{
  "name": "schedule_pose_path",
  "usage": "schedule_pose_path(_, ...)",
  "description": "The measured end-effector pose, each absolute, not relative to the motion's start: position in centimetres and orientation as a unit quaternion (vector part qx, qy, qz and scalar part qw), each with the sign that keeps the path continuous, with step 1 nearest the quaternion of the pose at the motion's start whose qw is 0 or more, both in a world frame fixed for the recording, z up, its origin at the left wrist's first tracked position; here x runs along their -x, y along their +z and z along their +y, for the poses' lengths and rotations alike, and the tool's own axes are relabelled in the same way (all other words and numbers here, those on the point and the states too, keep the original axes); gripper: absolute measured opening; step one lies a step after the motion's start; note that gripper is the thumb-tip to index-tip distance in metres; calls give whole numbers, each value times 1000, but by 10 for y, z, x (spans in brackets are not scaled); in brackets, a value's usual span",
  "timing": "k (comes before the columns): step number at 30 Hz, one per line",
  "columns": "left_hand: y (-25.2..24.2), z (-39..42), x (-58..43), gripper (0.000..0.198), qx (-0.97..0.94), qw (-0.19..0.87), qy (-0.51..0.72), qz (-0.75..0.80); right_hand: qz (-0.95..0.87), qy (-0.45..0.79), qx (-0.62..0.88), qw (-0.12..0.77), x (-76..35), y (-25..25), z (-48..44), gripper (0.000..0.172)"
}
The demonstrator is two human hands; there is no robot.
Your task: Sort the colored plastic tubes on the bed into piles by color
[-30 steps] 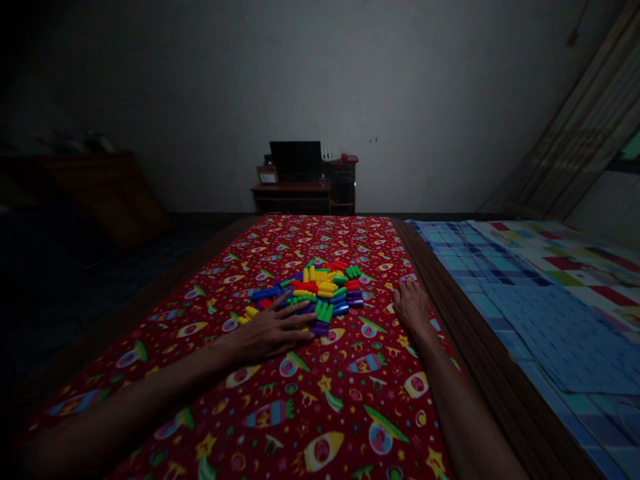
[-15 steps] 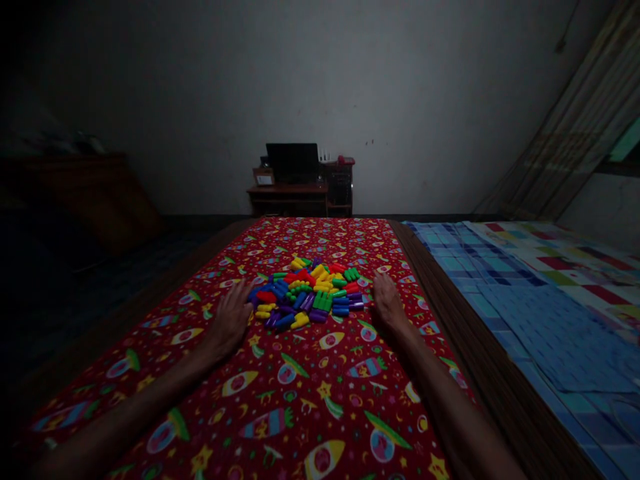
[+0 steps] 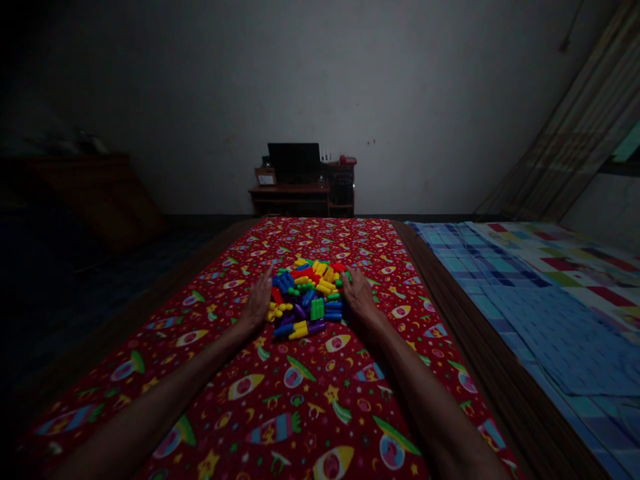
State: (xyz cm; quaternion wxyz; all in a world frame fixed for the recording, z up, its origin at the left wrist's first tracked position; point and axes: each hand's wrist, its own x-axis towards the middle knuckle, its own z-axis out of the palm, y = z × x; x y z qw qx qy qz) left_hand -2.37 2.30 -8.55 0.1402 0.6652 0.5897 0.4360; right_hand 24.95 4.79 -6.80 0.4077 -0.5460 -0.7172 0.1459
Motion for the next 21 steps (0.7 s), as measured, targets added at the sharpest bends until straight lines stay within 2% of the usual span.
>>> schedule_pose_path(3,-85,38,37,55,-605,141,487,614,-695,118,575,416,-248,-49,66,39)
schedule_pose_path(6,-85,48,47,54,-577,143,499,631,-744,123,537,378,-233,-32,88,38)
schedule_pose_path(11,-83,45,52,53,-589,146,478,635,-869,95,435,217,-205,-23,106,42)
schedule_pose_path(13,-81,41,53,54,-593,139,479,632,-883,107,419,184,-199,-28,106,43)
schedule_pose_path(15,-80,39,54,54,-594,141,480,630,-873,121,413,229,-199,-34,107,41)
schedule_pose_path(17,-81,40,55,55,-594,149,479,629,-841,146,413,318,-207,-36,110,33)
schedule_pose_path(21,-85,44,57,59,-587,164,481,630,-724,169,491,454,-250,-30,124,25)
